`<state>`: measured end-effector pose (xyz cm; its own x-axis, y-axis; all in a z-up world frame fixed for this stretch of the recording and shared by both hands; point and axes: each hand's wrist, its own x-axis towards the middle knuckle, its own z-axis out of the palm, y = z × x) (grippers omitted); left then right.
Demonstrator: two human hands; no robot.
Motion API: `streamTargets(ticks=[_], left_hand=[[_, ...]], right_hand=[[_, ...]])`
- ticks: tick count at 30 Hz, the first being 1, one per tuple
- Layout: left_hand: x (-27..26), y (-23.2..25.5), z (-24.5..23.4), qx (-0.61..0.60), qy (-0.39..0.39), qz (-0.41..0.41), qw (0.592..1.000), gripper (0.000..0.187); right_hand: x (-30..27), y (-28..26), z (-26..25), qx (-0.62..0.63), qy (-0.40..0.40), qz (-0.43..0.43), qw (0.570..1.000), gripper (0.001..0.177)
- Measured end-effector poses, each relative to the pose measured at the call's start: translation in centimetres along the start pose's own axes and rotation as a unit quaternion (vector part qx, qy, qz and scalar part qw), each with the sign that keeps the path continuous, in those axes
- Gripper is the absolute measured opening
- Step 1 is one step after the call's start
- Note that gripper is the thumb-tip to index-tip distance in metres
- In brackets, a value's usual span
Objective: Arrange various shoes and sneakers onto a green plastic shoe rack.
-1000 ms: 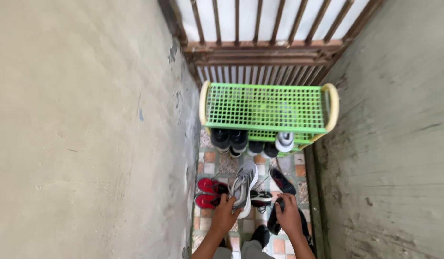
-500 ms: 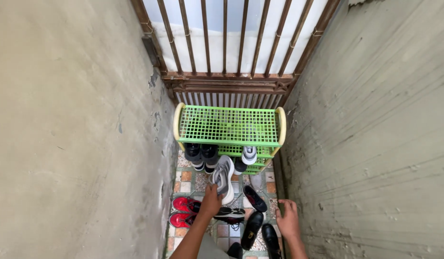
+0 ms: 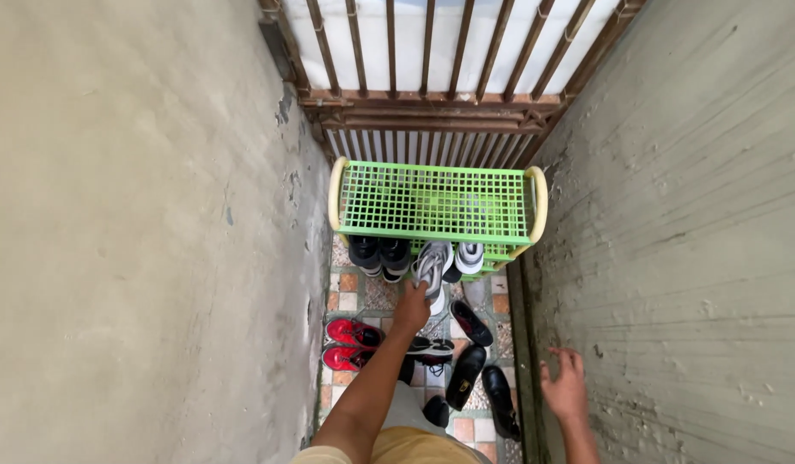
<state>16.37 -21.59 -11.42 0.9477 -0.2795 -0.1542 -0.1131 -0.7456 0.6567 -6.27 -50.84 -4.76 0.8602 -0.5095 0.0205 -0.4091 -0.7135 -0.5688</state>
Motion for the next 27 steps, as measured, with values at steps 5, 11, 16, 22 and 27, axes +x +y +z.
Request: streamTargets(ticks=[5, 11, 16, 22, 27], left_hand=[[3.7, 0.1, 1.1, 0.036, -0.019, 0.003, 0.999, 0.039], [6.6, -0.7, 3.0, 0.086, -0.029, 0.01, 0.996, 0.041], [8.6, 0.4, 2.9, 0.064, -0.06, 0.026, 0.996, 0.036], [11.0, 1.5, 3.5, 0.073, -0.034, 0.025, 0.996, 0.034], [11.2, 1.2, 4.7, 0.078, 0.001, 0.012, 0.997, 0.035]], right_hand=[[1.8, -2.3, 0.4, -0.007, -0.014, 0.032, 0.999, 0.04], [4.2, -6.7, 1.1, -0.003, -0.032, 0.065, 0.997, 0.037], [6.1, -9.7, 1.3, 0.004, -0.049, 0.1, 0.994, 0.036], [7.2, -9.6, 2.3, -0.015, -0.055, 0.093, 0.994, 0.035], [7.3, -8.5, 4.4, 0.002, -0.049, 0.071, 0.996, 0.036]])
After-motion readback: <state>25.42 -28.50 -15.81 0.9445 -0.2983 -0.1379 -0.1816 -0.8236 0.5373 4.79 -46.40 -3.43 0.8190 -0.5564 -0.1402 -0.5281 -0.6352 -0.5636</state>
